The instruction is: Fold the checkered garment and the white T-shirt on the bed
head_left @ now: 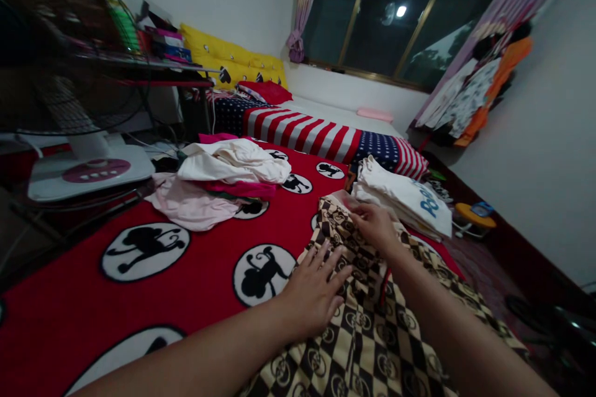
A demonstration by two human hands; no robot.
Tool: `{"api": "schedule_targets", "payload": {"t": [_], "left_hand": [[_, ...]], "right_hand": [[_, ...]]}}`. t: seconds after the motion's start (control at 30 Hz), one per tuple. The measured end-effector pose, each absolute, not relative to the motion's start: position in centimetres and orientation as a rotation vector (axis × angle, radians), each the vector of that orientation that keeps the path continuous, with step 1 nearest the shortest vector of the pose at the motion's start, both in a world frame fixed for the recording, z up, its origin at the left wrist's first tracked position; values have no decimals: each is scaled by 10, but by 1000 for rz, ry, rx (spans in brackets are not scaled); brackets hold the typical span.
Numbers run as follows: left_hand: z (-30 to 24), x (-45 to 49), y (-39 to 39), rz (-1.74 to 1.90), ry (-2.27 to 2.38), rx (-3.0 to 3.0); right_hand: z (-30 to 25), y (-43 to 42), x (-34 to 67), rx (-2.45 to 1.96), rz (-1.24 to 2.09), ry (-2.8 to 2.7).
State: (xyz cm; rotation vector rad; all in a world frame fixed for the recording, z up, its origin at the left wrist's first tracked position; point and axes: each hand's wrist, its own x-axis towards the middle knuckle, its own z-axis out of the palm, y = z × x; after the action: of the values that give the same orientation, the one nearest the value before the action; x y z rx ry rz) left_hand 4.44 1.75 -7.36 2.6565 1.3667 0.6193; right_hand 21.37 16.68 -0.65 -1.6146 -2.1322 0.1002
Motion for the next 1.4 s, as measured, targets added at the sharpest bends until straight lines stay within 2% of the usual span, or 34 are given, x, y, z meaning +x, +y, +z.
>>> {"api": "schedule_targets", "payload": {"t": [0.2,0.5,0.67,0.83,0.97,1.13,1.23,1.33,1.4], "left_hand": [[-75,46,15,676,1407,2651],[-74,52,10,725,1464,2579],[-75,53,11,703,1477,2546],[-75,52,13,666,1473,2546],[-75,50,15,605,1489,2569],[-72,49,14,544,1518,2623],[-69,49,14,520,1523,2658],[-70,49,15,502,1545,2669],[-71,50,16,499,1560,2661]], "right_hand": [[-21,206,163,-1587,134,-2187],[-23,249,146,-1530,77,-2130],[-41,257,141,-1503,59,-2077],[-59,259,141,-1510,121,-2068],[-43,259,142,-1480,304,-2121],[-10,213,169,-1312,456,-2166],[-7,151,200,-1150,307,-2186],[-17,89,231,-1166,103,-2190],[-26,57,248,-1158,92,-2319]]}}
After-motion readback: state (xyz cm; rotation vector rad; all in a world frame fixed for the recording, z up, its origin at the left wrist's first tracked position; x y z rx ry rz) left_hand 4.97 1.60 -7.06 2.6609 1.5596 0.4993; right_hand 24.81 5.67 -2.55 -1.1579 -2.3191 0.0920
